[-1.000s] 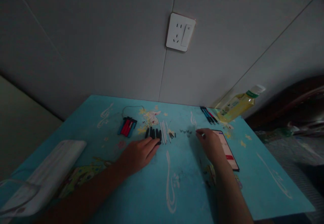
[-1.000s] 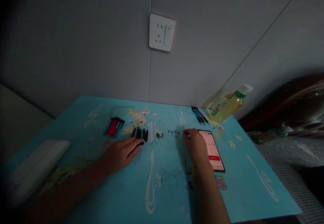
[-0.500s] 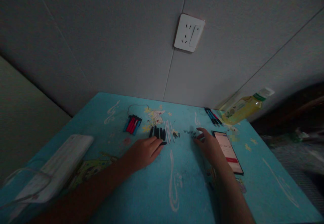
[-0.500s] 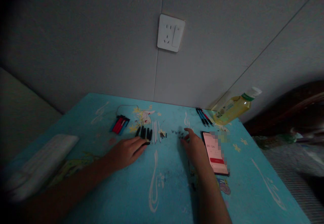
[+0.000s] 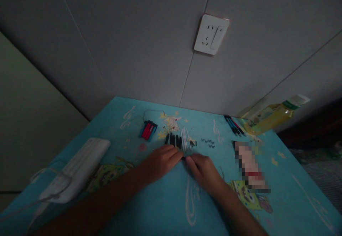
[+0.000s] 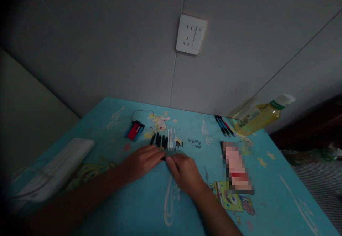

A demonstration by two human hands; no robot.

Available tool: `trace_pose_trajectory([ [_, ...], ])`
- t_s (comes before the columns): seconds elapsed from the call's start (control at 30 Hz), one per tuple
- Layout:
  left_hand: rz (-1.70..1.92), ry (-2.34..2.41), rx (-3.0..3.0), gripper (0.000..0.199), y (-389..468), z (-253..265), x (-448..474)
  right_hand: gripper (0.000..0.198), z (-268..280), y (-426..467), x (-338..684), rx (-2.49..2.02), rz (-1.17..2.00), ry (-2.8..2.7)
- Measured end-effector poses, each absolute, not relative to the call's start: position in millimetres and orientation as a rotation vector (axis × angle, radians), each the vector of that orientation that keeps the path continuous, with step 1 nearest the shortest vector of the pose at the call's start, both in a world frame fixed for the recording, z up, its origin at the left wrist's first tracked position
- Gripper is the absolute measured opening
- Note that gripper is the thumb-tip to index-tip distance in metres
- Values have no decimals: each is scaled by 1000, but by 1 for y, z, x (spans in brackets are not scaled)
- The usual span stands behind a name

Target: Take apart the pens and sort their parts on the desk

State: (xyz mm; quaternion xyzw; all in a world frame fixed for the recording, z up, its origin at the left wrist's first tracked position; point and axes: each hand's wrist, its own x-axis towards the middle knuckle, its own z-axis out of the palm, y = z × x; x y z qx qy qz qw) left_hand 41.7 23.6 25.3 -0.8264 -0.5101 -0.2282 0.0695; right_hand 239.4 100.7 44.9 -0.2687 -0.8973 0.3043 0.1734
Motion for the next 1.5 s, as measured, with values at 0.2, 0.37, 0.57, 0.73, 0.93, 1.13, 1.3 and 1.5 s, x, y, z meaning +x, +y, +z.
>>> trace_pose_trajectory([
  [0.2,-689,-1507,-2486,25,23,34,37,36,50,111,245,-816,932,-2484],
  [0.37,-567,-1388,-2485,21,22,42,36,43,47,109,243,-752,1074,-2531],
  [0.57,-415,-1512,-2471,12,20,34,38,33,28,106,239,-785,630,-2688],
  [0.73,-438,-1615,-2560,18,19,34,33,27,24,101,233,-704,391,-2735],
  [0.93,-416,-1659,-2519,18,24,29,28,22,40,100,235,-693,512,-2629],
  [1.13,-438,-1571,-2460,19,24,27,28,18,38,105,237,-769,629,-2603],
  [1.3,-442,-1586,-2427,22,24,30,28,31,34,105,237,-746,709,-2527],
  [1.5,-422,-1561,-2432,21,24,29,31,13,37,103,237,-776,854,-2471],
])
